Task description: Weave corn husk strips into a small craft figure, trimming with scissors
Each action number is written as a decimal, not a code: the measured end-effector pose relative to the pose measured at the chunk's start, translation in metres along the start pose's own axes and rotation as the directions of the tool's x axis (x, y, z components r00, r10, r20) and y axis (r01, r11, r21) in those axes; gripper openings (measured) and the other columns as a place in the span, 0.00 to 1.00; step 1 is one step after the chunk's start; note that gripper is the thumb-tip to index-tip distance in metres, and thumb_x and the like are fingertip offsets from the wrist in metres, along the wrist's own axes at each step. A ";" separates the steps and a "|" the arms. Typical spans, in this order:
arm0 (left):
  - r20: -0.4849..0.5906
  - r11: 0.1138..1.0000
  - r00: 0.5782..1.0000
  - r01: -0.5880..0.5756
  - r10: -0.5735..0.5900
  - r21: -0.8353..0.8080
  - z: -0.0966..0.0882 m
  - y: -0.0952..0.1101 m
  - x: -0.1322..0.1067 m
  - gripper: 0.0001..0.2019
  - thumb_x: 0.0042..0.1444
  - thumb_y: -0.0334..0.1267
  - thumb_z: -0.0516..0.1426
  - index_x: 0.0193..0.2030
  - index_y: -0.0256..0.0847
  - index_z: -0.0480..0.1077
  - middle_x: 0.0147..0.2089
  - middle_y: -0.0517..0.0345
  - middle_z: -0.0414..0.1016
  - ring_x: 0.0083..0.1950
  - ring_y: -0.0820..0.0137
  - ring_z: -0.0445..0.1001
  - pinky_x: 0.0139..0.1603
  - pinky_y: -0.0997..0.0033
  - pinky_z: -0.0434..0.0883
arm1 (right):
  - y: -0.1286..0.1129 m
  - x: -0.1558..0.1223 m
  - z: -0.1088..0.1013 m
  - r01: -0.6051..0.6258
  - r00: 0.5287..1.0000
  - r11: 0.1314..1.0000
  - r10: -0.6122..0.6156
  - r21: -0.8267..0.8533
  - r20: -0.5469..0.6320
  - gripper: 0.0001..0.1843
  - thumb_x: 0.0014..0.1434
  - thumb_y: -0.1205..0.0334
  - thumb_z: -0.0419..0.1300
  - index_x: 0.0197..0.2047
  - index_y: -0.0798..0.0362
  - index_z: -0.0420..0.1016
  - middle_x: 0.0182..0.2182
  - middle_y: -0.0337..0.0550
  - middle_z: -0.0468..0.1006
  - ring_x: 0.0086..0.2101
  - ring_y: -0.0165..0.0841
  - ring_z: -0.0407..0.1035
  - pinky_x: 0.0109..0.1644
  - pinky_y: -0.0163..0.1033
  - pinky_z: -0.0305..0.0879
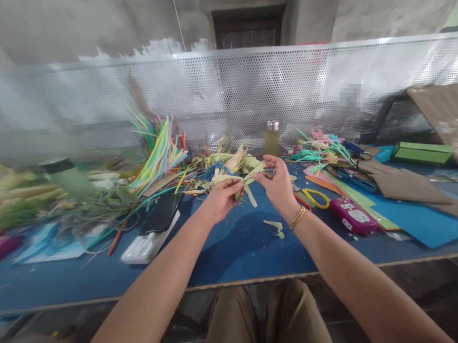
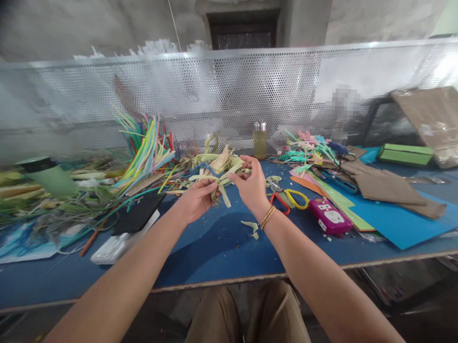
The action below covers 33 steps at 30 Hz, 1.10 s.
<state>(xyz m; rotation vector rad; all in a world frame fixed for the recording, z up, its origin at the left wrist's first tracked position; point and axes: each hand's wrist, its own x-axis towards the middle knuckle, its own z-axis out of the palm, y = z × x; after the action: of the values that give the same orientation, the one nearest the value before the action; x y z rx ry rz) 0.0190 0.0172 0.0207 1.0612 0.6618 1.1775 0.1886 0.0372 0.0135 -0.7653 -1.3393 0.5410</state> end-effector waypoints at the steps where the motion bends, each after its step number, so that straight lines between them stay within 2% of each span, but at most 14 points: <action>1: 0.010 1.000 1.000 0.013 -0.013 -0.013 0.000 0.000 0.000 0.14 0.41 0.35 0.72 0.32 0.38 0.73 0.27 0.63 0.71 0.28 0.76 0.70 0.29 0.75 0.66 | 0.000 0.000 0.000 0.001 1.000 1.000 -0.001 -0.009 0.000 0.28 0.52 0.61 0.68 0.54 0.49 0.64 0.46 0.46 0.70 0.37 0.31 0.72 0.42 0.39 0.76; 6: 0.030 0.998 0.999 0.046 -0.045 -0.039 0.001 0.001 -0.002 0.13 0.43 0.37 0.71 0.32 0.38 0.73 0.28 0.61 0.72 0.29 0.76 0.70 0.30 0.75 0.67 | -0.003 -0.002 0.001 -0.026 1.000 1.000 0.026 0.004 -0.009 0.28 0.51 0.62 0.68 0.54 0.49 0.64 0.48 0.47 0.69 0.31 0.27 0.71 0.40 0.39 0.76; 15: -0.039 1.000 0.999 -0.009 0.010 0.024 -0.001 -0.001 0.001 0.12 0.41 0.36 0.72 0.31 0.37 0.76 0.27 0.60 0.73 0.29 0.75 0.70 0.28 0.75 0.64 | -0.005 -0.003 0.002 -0.039 0.999 0.999 0.038 0.034 0.018 0.26 0.50 0.64 0.69 0.52 0.49 0.66 0.50 0.47 0.68 0.31 0.26 0.72 0.38 0.37 0.76; 22: -0.006 0.999 1.000 -0.008 0.009 0.053 -0.001 0.001 0.000 0.14 0.41 0.38 0.73 0.30 0.36 0.75 0.26 0.61 0.72 0.28 0.76 0.70 0.28 0.77 0.65 | -0.003 -0.002 0.001 -0.019 0.998 1.000 0.020 -0.007 0.054 0.21 0.53 0.63 0.67 0.49 0.49 0.68 0.51 0.47 0.69 0.32 0.26 0.73 0.41 0.38 0.76; 27: -0.040 0.999 0.999 -0.007 0.010 0.054 0.000 0.003 -0.001 0.15 0.40 0.39 0.73 0.31 0.35 0.76 0.27 0.60 0.74 0.29 0.76 0.72 0.27 0.78 0.65 | -0.005 -0.003 0.002 -0.029 0.998 0.999 0.028 0.024 0.062 0.19 0.52 0.63 0.68 0.46 0.48 0.69 0.49 0.45 0.71 0.32 0.28 0.74 0.41 0.39 0.76; 33: -0.003 0.998 1.000 0.016 -0.016 0.060 0.000 0.005 -0.002 0.15 0.40 0.39 0.73 0.31 0.35 0.76 0.31 0.57 0.78 0.29 0.77 0.72 0.28 0.78 0.67 | -0.004 -0.002 0.002 -0.033 0.998 0.999 0.031 0.032 0.048 0.18 0.52 0.64 0.67 0.46 0.48 0.69 0.49 0.45 0.71 0.32 0.28 0.74 0.41 0.40 0.75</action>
<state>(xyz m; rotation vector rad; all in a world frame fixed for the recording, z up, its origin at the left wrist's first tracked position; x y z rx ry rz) 0.0165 0.0152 0.0248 1.1034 0.7102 1.1514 0.1863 0.0334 0.0149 -0.7526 -1.3605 0.6080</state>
